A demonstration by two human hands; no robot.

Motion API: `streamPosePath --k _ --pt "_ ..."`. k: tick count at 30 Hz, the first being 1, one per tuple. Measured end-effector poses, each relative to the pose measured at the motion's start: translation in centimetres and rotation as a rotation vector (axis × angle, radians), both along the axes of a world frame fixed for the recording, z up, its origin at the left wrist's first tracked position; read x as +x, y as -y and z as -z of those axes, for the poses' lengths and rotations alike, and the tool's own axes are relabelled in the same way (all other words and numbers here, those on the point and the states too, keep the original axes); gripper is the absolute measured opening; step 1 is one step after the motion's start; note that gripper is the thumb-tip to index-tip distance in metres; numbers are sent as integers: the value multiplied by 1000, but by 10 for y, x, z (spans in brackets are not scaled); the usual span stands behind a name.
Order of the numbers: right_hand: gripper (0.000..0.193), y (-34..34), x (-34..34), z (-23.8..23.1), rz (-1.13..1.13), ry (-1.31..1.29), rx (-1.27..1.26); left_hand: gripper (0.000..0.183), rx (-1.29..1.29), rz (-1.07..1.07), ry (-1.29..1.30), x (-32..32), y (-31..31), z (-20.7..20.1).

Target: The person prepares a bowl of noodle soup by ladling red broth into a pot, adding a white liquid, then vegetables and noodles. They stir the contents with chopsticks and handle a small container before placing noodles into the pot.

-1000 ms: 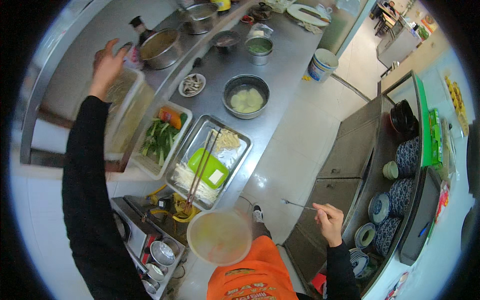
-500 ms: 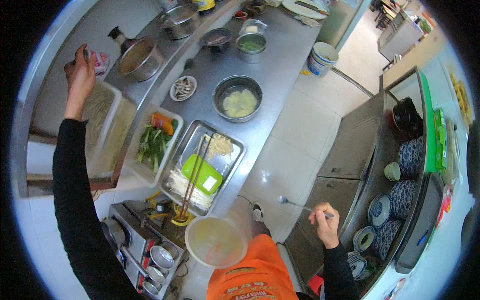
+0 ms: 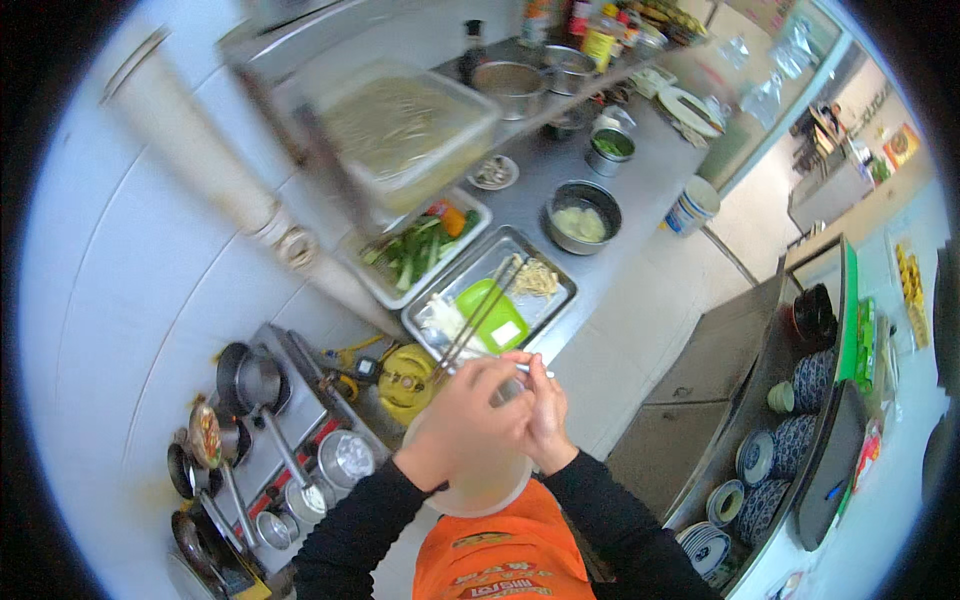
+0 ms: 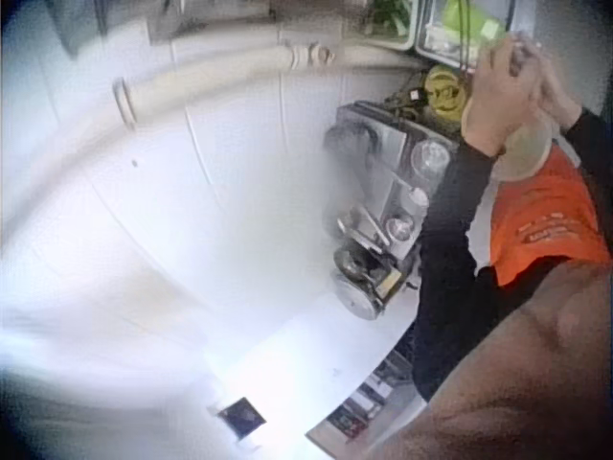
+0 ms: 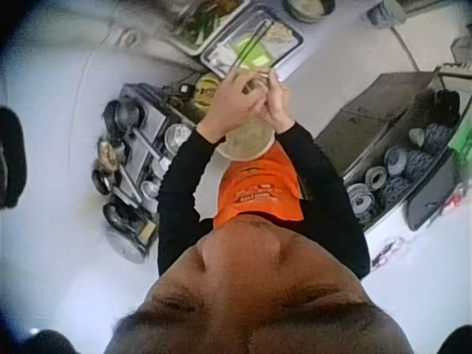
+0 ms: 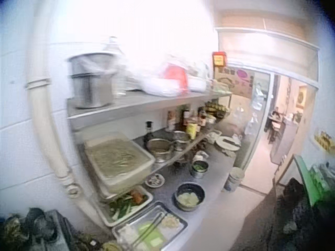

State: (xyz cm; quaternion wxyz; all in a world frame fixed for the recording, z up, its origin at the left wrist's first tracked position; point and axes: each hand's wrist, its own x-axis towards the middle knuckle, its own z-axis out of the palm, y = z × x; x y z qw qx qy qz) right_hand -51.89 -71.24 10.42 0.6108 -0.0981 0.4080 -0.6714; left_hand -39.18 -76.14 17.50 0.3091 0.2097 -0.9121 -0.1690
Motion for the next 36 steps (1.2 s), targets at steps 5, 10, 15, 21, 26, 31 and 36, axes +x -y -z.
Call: streamPosePath --k 5,10,15,21,26,31,36 --pt "40 -22 141 13 -14 -46 24 28 210 -357 -574 115 -49 36" --pt "41 -19 244 -1 -3 134 -152 80 339 -484 -848 214 -71 59" --pt "44 -20 282 -45 -114 -575 -450 87 388 -724 -721 297 -88 60" --pt "45 -53 273 -96 -444 -845 -665 80 312 -707 -649 366 -89 66" --pt "36 -44 311 -94 -500 -1048 -734 80 263 -720 -636 376 -94 69" --pt "39 -37 317 -87 -528 -1030 -726 80 262 -724 -619 382 -92 70" --pt "42 -33 322 -79 -567 -912 -617 79 278 -741 -612 386 -90 72"
